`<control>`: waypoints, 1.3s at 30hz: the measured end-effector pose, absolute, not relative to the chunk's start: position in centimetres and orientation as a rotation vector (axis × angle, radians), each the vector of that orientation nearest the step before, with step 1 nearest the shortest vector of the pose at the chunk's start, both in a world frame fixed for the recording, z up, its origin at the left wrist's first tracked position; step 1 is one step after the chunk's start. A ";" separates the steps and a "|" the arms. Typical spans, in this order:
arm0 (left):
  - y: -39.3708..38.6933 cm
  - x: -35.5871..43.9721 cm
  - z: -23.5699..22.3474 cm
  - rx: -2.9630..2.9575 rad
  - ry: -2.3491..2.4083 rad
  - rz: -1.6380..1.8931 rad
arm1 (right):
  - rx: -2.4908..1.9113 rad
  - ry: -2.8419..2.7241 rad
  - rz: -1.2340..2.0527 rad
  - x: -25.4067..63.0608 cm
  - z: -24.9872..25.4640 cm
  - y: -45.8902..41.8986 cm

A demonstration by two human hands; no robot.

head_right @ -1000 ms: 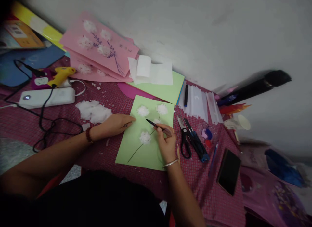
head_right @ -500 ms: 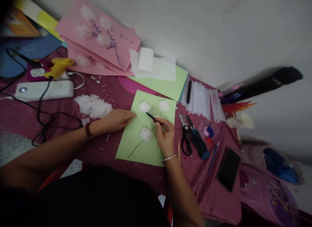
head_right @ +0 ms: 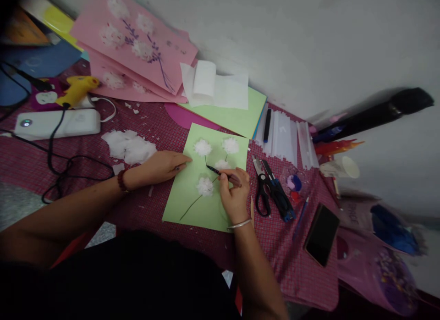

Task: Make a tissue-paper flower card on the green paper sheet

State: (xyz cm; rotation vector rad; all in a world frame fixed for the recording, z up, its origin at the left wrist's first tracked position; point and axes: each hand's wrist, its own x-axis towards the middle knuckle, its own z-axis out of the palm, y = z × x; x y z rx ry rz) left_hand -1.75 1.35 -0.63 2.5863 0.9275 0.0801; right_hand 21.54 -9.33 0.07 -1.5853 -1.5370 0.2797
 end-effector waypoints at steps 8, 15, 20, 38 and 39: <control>1.4 -1.8 -0.4 2.592 0.920 0.071 | -1.605 -1.548 0.245 22.4 0.4 -10.1; 1.5 -1.9 -0.6 2.607 0.923 0.075 | -1.638 -1.523 0.312 22.8 1.1 -10.4; 1.4 -1.8 -0.4 2.597 0.913 0.052 | -1.658 -1.469 0.405 22.9 1.1 -10.3; 1.4 -2.1 -0.9 2.478 0.925 0.125 | -1.255 -0.623 0.686 24.5 1.2 -9.2; 1.4 -2.2 -0.8 2.478 0.921 0.141 | -1.226 -0.597 0.740 24.6 1.0 -9.0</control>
